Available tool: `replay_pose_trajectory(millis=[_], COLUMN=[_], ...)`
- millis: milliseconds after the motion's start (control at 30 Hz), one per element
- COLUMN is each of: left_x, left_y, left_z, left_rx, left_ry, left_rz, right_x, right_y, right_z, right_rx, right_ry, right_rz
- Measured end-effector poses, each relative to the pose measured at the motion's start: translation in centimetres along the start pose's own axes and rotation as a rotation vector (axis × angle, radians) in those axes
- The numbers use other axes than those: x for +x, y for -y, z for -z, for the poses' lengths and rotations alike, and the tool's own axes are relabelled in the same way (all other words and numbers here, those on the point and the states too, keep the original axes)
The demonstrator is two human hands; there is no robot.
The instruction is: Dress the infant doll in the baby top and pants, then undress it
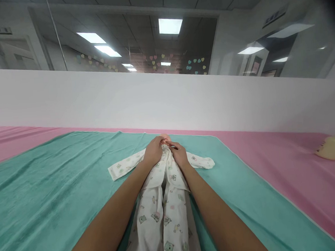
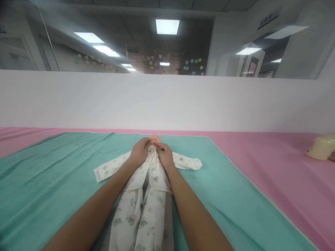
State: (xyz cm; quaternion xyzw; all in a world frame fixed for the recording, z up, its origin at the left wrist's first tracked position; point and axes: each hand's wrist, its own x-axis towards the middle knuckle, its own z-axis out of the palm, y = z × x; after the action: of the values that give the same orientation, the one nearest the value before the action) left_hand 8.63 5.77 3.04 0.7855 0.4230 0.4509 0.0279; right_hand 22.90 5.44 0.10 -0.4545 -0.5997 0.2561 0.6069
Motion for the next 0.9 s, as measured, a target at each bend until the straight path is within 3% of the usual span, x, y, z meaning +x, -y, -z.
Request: replay_pose_trajectory(millis=[200, 333, 467, 633, 800, 900], left_x=[0.0, -0.1, -0.8, -2.1, -3.5, -4.3], left_y=[-0.3, -0.5, -0.7, -0.8, -0.6, -0.4], left_z=[0.3, 0.3, 0.7, 1.7, 2.5, 2.9], left_rx=[0.043, 0.070, 0.062, 0.000, 0.009, 0.012], left_ry=[0.058, 0.056, 0.053, 0.049, 0.122, 0.105], left_rz=[0.044, 0.039, 0.010, -0.076, -0.232, -0.222], right_x=[0.0, -0.7, -2.4, -4.7, -6.5, -7.3], right_y=[0.0, 0.7, 2.1, 3.4, 4.8, 5.7], right_z=[-0.1, -0.2, -0.1, 0.4, 0.5, 0.2], right_rx=[-0.063, -0.120, -0.284, -0.268, -0.341, -0.435], right_ry=[0.020, -0.081, -0.163, -0.095, 0.003, 0.014], right_rz=[0.004, 0.024, 0.155, 0.186, 0.222, 0.214])
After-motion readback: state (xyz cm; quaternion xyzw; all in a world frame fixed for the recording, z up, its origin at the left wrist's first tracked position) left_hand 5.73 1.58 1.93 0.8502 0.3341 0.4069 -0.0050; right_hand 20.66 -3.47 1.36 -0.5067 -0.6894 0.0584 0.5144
